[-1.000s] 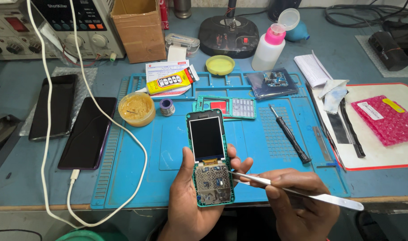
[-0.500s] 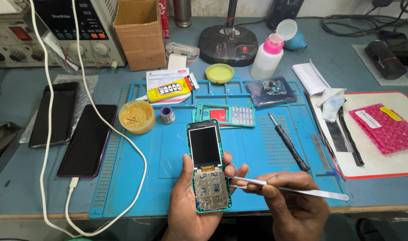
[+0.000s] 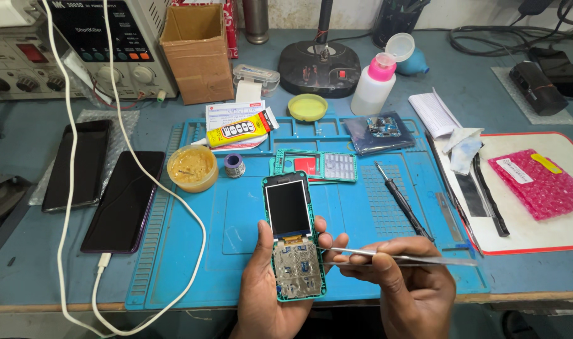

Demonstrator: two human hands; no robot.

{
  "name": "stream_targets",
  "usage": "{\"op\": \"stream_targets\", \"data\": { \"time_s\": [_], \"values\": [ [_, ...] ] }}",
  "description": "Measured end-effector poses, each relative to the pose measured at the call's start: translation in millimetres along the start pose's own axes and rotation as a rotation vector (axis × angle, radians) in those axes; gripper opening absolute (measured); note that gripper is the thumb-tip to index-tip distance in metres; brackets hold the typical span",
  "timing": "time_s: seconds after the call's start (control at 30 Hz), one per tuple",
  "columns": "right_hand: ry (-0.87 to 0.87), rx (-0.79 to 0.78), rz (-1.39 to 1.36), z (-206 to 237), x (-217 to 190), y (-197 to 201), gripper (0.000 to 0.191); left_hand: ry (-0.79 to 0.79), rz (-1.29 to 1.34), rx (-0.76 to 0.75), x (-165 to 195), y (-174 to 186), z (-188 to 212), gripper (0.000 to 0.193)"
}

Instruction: The person repairs a teal feature phone at a workbench. They pry open the phone casing with a spudger, use tweezers to work on the internal board and keypad, remove the keypad and internal components, handle a small circuit board, and continue manipulating the phone's internals with tweezers.

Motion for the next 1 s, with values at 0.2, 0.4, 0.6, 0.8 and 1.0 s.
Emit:
{"op": "stream_targets", "data": {
  "time_s": [0.2, 0.4, 0.6, 0.8, 1.0],
  "values": [
    [-0.010, 0.000, -0.031, -2, 4, 2, 0.020, -0.004, -0.025, 0.022, 1, 3, -1, 0.071],
    [0.181, -0.013, -0.004, 8, -7, 4, 0.018, -0.023, 0.021, 0.017, 3, 1, -2, 0.070],
    [0.318, -0.134, 0.112, 20, -14, -1, 0.012, -0.066, 0.031, 0.013, 5, 0, -2, 0.066],
    [0.338, -0.198, 0.100, 19, -14, -4, 0.012, -0.054, 0.047, -0.001, 5, -2, -1, 0.066],
    [0.177, -0.086, 0.046, 15, -4, -1, 0.013, -0.045, 0.096, -0.003, 3, -1, -3, 0.066]
  ]
}}
Point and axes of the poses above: each hand's wrist, its own z-axis away from the middle knuckle, its own y-axis out of the back of the hand, x = y × z, the point moved 7 cm from there along -z, towards the middle knuckle, and after that the axes turned 6 degrees about -y, right-handed, at the moved point
